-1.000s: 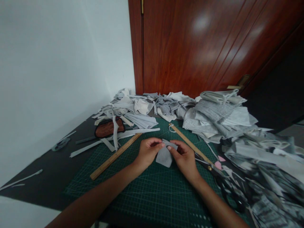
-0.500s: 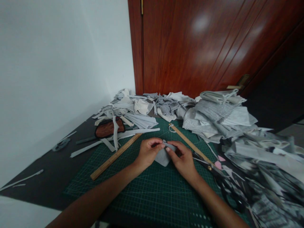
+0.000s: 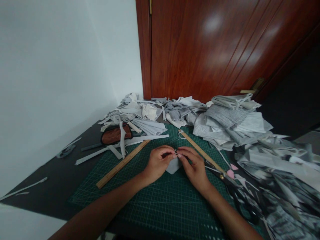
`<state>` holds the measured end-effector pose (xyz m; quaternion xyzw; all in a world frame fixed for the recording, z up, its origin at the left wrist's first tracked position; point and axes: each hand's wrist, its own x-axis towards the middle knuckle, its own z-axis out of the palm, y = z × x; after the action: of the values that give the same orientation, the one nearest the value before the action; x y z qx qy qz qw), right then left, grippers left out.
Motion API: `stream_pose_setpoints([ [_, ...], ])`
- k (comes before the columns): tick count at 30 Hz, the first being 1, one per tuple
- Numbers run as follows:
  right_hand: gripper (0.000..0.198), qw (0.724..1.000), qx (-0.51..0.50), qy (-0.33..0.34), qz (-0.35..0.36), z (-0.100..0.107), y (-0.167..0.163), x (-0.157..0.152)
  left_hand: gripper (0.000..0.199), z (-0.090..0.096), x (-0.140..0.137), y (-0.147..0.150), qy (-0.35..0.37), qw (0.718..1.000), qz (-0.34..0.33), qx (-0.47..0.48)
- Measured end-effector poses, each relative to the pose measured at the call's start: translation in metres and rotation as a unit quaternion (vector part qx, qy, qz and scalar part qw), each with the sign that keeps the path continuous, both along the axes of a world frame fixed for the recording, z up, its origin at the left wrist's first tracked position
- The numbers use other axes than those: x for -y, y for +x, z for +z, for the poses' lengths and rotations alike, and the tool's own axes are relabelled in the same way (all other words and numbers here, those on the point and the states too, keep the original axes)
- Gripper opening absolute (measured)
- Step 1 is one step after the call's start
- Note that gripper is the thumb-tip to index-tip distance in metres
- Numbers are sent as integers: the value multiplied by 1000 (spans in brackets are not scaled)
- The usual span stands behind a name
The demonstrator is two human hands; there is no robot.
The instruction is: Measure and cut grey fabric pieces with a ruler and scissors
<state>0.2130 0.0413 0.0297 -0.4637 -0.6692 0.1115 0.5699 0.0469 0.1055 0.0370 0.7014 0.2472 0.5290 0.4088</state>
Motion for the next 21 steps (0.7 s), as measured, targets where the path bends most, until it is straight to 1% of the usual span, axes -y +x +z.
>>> stream_pose_setpoints([
  [4, 23, 1000, 18, 10, -10, -4, 2, 0, 4, 2, 2, -1, 10, 1000, 3, -18],
  [11, 29, 999, 27, 14, -14, -6, 3, 0, 3, 0, 4, -1, 30, 999, 10, -25],
  [17, 23, 1000, 21, 9, -13, -4, 3, -1, 5, 2, 4, 0, 40, 999, 12, -28],
  [21, 17, 999, 35, 3, -16, -1, 3, -1, 6, 3, 5, 1, 51, 998, 17, -28],
])
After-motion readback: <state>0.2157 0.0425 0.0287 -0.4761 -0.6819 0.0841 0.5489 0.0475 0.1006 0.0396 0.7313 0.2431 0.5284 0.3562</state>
